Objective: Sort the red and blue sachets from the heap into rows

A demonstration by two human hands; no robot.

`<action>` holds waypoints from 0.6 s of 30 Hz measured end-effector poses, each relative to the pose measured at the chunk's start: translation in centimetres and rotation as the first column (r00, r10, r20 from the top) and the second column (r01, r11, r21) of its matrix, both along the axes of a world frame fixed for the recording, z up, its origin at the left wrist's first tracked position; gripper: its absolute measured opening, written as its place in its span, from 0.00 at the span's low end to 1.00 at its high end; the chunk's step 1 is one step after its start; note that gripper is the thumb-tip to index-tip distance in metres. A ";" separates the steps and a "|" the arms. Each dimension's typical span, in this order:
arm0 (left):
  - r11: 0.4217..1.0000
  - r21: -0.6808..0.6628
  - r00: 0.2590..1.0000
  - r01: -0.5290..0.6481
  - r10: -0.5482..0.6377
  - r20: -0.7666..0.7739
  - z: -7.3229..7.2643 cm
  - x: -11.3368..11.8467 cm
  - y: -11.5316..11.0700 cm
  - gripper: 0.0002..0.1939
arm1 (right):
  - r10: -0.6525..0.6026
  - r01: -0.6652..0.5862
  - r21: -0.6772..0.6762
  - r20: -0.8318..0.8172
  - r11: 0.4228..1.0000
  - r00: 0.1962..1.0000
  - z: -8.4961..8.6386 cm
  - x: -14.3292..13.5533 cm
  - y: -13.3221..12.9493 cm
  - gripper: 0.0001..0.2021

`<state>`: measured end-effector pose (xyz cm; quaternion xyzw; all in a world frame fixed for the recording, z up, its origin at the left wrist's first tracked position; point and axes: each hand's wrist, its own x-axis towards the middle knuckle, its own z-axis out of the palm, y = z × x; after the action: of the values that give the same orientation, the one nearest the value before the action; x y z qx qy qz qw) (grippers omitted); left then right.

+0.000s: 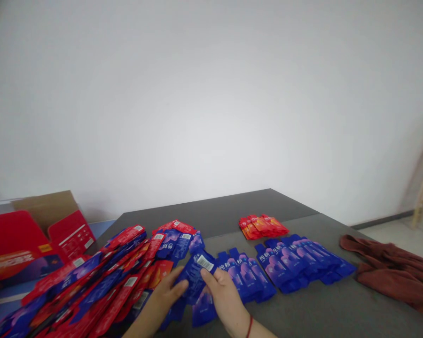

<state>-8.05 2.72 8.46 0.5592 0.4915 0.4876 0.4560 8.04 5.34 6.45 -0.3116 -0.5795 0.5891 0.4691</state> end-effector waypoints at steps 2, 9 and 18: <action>0.963 -0.201 0.981 0.178 -0.189 -0.036 -1.3 0.9 -0.3 0.19 | 0.030 -0.039 -0.096 -0.093 0.995 0.995 0.2 0.8 0.2 0.21; 0.872 -0.396 0.931 0.287 -0.351 -0.097 -2.0 0.5 -1.0 0.17 | 0.015 -0.026 0.078 0.135 0.997 0.991 1.4 4.3 2.3 0.12; 0.921 -0.228 0.917 0.315 -0.358 -0.178 -2.1 1.0 -0.8 0.24 | 0.160 -0.160 -0.016 0.176 0.987 0.971 0.1 5.2 1.7 0.15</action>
<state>-7.05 1.90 6.40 0.6380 0.4793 0.2875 0.5298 13.25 7.09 6.55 -0.3154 -0.6416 0.5954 0.3666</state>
